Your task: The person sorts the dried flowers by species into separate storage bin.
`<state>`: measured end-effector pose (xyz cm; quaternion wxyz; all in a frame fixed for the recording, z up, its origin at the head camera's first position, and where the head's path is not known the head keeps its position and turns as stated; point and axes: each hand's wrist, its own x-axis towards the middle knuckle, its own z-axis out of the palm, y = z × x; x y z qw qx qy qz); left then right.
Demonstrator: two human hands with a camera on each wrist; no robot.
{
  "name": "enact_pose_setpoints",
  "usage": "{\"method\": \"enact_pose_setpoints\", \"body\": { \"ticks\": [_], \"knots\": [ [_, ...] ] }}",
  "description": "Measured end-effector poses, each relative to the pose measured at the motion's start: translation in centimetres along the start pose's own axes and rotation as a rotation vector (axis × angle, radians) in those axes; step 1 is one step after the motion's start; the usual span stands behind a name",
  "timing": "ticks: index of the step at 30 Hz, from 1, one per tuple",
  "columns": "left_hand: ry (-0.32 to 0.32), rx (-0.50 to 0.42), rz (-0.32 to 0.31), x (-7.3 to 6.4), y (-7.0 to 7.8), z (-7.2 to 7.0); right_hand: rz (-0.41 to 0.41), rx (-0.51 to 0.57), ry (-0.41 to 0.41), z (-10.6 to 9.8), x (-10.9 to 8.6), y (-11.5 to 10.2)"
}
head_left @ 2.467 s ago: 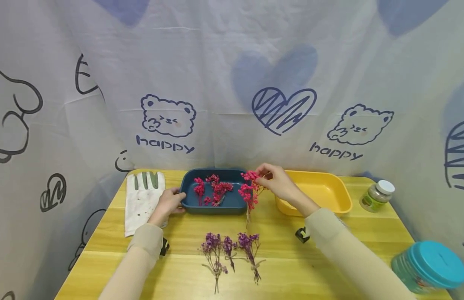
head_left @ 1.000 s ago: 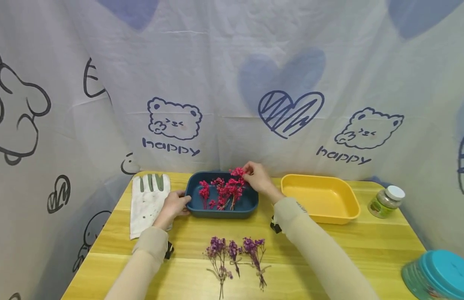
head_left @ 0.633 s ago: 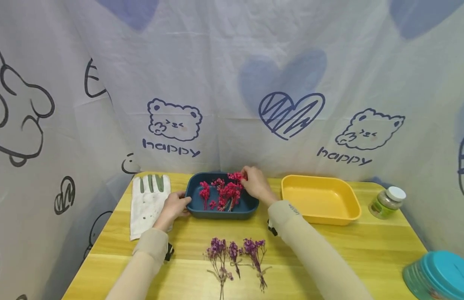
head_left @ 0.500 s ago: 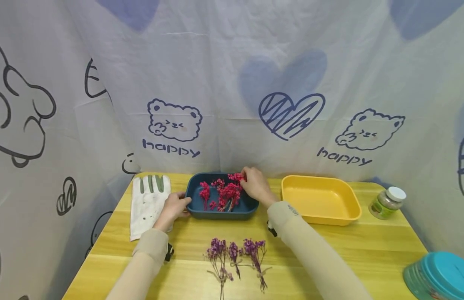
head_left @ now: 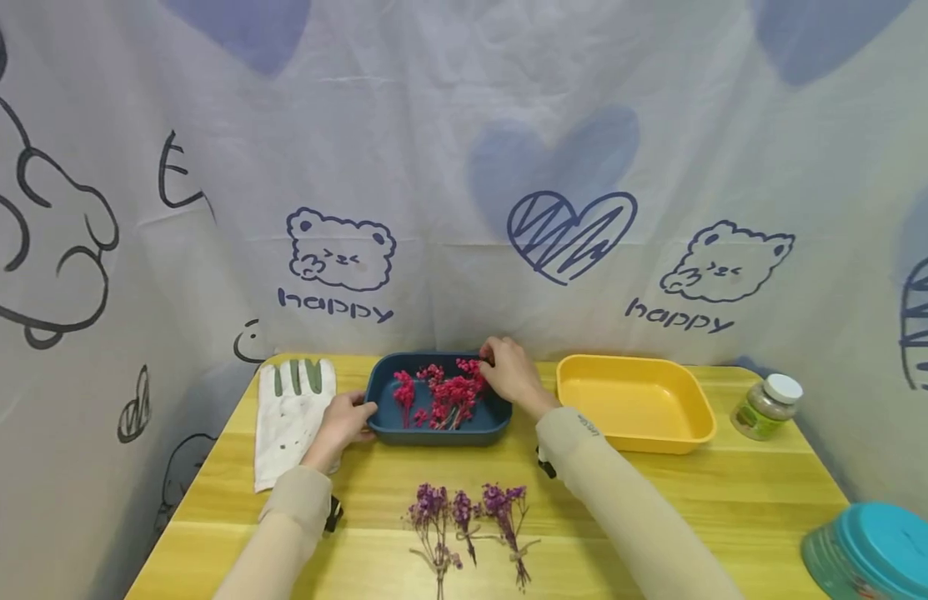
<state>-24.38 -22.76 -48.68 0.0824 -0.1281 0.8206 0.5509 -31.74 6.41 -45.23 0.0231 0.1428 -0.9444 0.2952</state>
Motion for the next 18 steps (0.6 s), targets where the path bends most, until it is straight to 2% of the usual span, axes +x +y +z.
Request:
{"method": "enact_pose_setpoints", "body": {
  "ticks": [6, 14, 18],
  "knots": [
    [0.007, 0.025, 0.020, -0.4, 0.2, 0.1, -0.013, 0.157, 0.069, -2.9, -0.6, 1.3],
    [0.086, 0.198, 0.122, -1.1, 1.0, -0.1, 0.067, 0.170, 0.159, -7.6, -2.3, 5.2],
    [0.143, 0.204, 0.203, -1.7, 1.5, 0.1, 0.139, 0.154, 0.224, -9.7, -3.6, 8.1]
  ]
}}
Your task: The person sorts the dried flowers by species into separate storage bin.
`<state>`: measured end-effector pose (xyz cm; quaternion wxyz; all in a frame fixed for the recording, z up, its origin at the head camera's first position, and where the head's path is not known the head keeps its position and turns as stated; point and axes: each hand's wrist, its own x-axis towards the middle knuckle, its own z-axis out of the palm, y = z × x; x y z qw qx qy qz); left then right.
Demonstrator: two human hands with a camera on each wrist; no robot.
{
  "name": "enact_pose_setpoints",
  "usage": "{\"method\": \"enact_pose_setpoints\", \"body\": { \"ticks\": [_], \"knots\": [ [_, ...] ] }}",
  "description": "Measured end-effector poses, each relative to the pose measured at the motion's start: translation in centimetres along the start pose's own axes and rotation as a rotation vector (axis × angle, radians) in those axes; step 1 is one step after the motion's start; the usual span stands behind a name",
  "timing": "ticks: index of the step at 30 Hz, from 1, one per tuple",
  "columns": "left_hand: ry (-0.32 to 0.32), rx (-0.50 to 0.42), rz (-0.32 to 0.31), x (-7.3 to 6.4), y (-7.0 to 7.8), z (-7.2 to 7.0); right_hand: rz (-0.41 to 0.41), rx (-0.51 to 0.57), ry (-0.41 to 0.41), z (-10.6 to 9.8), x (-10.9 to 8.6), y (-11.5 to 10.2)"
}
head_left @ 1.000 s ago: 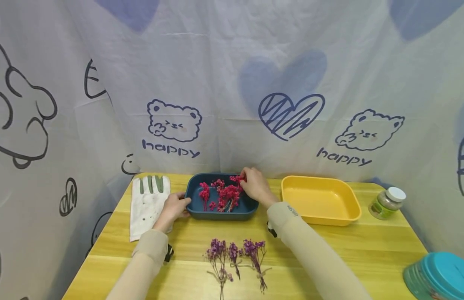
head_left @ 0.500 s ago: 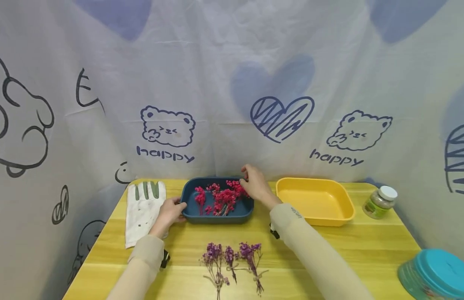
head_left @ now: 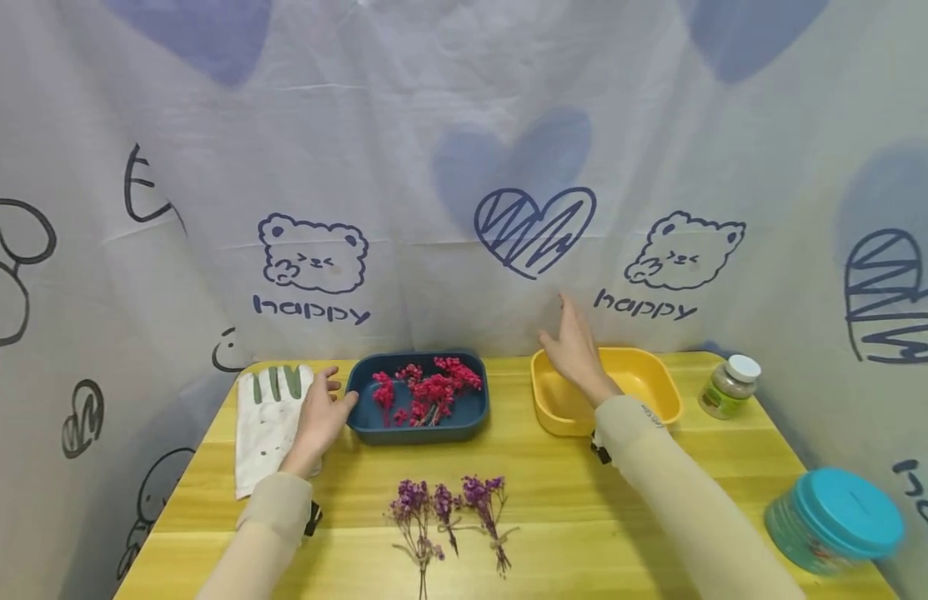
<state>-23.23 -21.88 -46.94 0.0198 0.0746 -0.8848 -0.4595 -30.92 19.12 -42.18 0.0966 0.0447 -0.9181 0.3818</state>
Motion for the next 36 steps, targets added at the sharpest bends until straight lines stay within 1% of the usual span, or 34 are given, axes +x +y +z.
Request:
{"method": "enact_pose_setpoints", "body": {
  "ticks": [5, 9, 11, 13, 15, 20, 21, 23, 25, 27, 29, 31, 34, 36],
  "knots": [
    [0.101, -0.011, 0.076, -0.9, 0.7, 0.1, 0.108, -0.061, 0.064, -2.7, -0.8, 3.3],
    [0.133, -0.009, 0.148, -1.4, 1.1, 0.4, 0.147, -0.109, 0.106, -4.7, -1.5, 5.9],
    [0.140, -0.002, 0.190, -1.8, 1.2, 0.7, 0.158, -0.128, 0.111, -5.5, -1.9, 7.2],
    [0.148, 0.019, 0.244, -2.3, 1.3, 1.0, 0.169, -0.139, 0.105, -6.3, -2.3, 8.3],
    [0.168, 0.044, 0.312, -2.8, 1.6, 1.2, 0.181, -0.147, 0.089, -6.9, -2.8, 9.4],
    [0.233, 0.140, 0.498, -4.7, 2.1, 1.9, 0.258, -0.170, 0.047, -8.0, -3.9, 11.2],
    [0.239, 0.158, 0.526, -5.1, 2.2, 2.0, 0.282, -0.172, 0.037, -8.2, -4.1, 11.4],
    [0.233, 0.188, 0.557, -6.2, 2.2, 2.1, 0.316, -0.174, 0.013, -8.4, -4.4, 11.7],
    [0.207, 0.208, 0.558, -7.4, 2.2, 2.2, 0.344, -0.164, -0.012, -8.6, -4.7, 12.0],
    [0.161, 0.221, 0.521, -8.4, 2.3, 2.3, 0.374, -0.145, -0.042, -8.8, -5.1, 12.2],
    [0.100, 0.236, 0.453, -9.3, 2.4, 2.3, 0.394, -0.137, -0.070, -9.0, -5.4, 12.6],
    [0.032, 0.248, 0.370, -10.0, 2.5, 2.3, 0.407, -0.125, -0.090, -9.2, -5.7, 12.8],
    [-0.077, 0.286, 0.248, -10.7, 2.7, 2.6, 0.425, -0.113, -0.106, -9.5, -6.2, 13.2],
    [-0.140, 0.321, 0.188, -11.1, 2.8, 3.0, 0.436, -0.112, -0.115, -9.5, -6.6, 13.4]
  ]
}}
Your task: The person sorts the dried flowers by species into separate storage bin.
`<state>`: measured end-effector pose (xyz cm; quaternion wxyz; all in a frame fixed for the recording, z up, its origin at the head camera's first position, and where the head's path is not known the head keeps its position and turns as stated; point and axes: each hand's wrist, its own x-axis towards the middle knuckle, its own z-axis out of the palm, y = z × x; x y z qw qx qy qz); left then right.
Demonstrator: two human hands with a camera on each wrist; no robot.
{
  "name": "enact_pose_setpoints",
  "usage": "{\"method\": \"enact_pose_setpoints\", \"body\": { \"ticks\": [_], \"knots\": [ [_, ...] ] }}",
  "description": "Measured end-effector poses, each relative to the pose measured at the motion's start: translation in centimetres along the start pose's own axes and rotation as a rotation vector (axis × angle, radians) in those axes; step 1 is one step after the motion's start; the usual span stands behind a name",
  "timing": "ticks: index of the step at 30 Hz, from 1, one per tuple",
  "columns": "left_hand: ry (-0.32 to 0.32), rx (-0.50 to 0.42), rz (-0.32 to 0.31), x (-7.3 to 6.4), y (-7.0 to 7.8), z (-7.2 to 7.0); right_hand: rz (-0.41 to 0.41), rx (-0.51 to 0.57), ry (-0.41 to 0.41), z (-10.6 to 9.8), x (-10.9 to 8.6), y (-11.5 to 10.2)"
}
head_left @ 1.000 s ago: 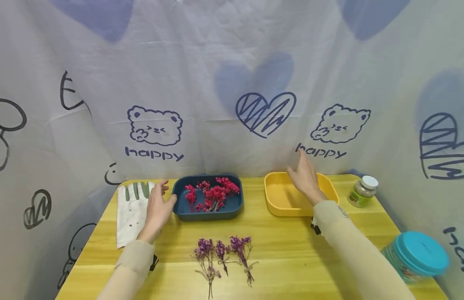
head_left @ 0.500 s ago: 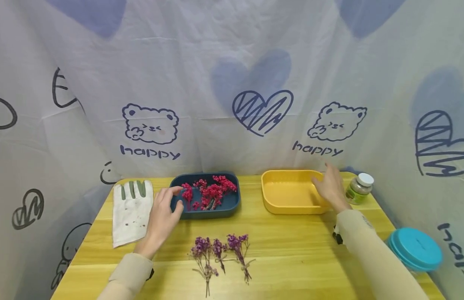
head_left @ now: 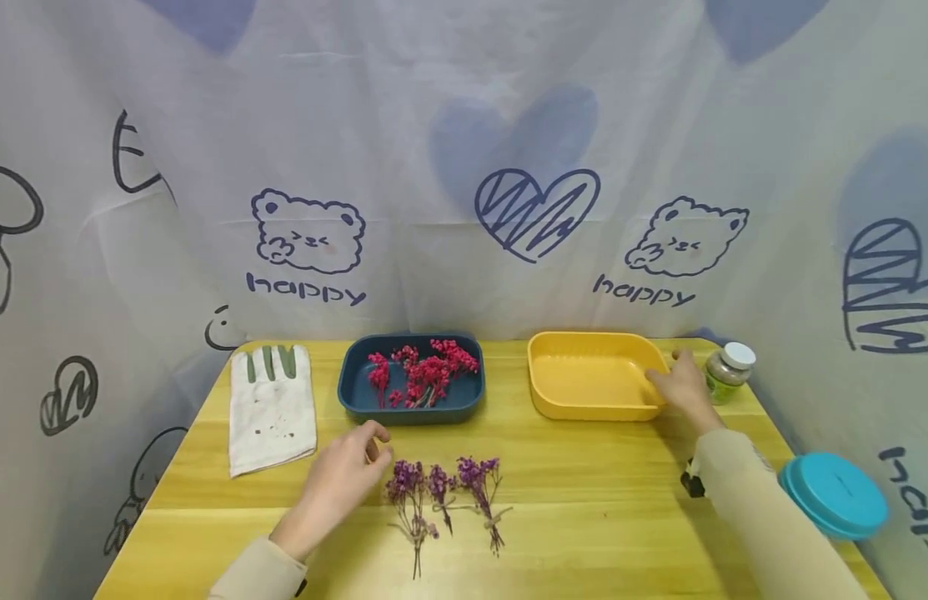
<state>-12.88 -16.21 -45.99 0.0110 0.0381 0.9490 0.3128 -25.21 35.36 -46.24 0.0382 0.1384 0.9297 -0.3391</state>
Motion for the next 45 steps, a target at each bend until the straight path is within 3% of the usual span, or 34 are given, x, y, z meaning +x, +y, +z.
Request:
{"method": "enact_pose_setpoints", "body": {
  "ticks": [5, 10, 22, 28, 37, 45],
  "knots": [
    [-0.131, 0.091, -0.044, -1.0, 0.6, 1.1, 0.005, -0.030, 0.003, 0.1, -0.1, 0.9],
    [-0.194, 0.131, -0.053, -1.6, 0.7, 2.0, 0.006, -0.043, 0.013, 0.3, -0.3, 1.2],
    [-0.240, 0.087, -0.027, -1.9, 0.8, 3.5, 0.037, 0.037, -0.029, 0.4, 0.2, 2.0],
    [-0.263, 0.061, -0.020, -2.0, 1.1, 3.5, 0.027, 0.061, -0.017, 0.3, 0.4, 2.3],
    [-0.305, 0.043, -0.074, -1.8, 1.3, 3.7, 0.048, 0.066, -0.016, 0.6, 0.5, 2.4],
    [-0.293, -0.016, -0.045, -1.8, 1.1, 3.6, 0.046, 0.065, -0.029, 0.7, 0.9, 2.5]
  ]
}}
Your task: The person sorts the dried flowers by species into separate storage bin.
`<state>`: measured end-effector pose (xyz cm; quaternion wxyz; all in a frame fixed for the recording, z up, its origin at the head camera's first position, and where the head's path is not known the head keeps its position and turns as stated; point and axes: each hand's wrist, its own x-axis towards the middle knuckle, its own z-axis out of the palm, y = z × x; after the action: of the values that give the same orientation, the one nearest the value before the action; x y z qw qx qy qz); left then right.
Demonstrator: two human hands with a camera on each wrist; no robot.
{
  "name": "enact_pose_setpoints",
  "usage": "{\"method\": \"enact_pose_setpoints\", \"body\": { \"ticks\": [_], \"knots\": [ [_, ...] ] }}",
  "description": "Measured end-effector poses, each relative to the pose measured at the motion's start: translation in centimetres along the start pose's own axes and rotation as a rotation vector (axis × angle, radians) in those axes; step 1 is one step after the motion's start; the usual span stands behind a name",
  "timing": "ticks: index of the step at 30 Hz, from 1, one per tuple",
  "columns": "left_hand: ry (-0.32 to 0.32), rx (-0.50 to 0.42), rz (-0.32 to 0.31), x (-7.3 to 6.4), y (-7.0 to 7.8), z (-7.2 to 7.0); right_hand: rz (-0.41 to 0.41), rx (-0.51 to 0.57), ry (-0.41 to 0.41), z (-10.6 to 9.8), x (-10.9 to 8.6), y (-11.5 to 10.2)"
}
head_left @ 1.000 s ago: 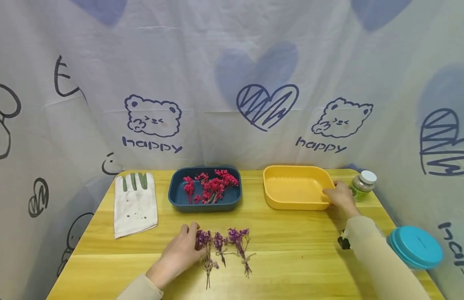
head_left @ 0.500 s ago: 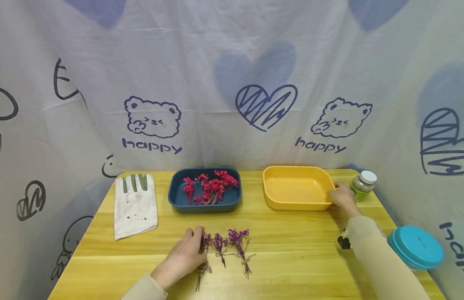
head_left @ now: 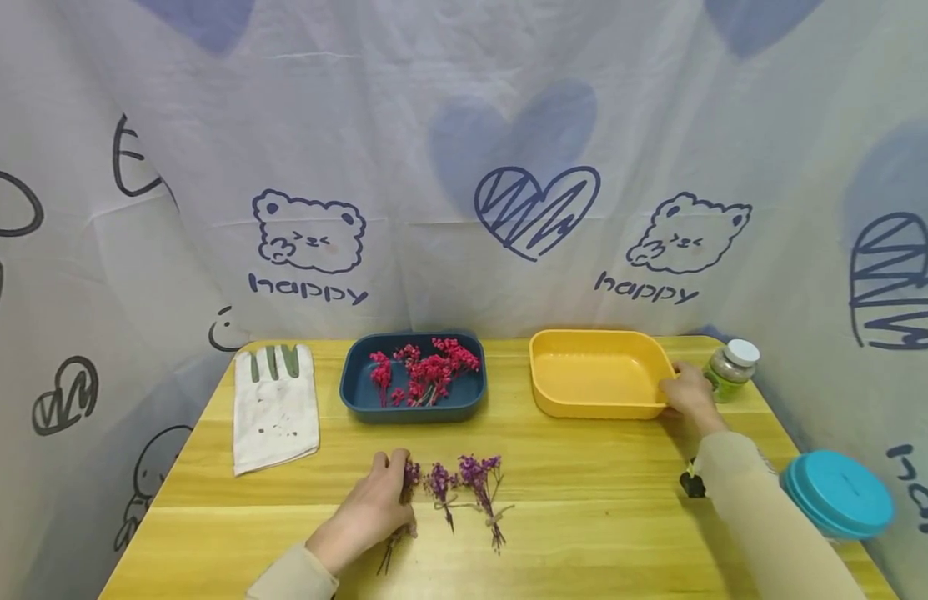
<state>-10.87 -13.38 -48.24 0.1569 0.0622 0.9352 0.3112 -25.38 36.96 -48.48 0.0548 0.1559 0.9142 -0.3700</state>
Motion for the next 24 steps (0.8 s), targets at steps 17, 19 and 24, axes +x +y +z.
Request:
{"method": "enact_pose_setpoints", "body": {
  "ticks": [17, 19, 24],
  "knots": [
    [0.111, -0.034, 0.091, 0.2, 2.3, -2.3, 0.010, 0.055, -0.015, 0.1, 0.0, 0.0],
    [0.122, -0.032, 0.107, 0.5, 3.0, -2.6, 0.005, 0.056, -0.015, 0.1, 0.1, 0.0],
    [0.155, -0.035, 0.166, 1.8, 5.2, -3.3, -0.007, 0.045, -0.010, 0.2, 0.1, 0.1]
  ]
}}
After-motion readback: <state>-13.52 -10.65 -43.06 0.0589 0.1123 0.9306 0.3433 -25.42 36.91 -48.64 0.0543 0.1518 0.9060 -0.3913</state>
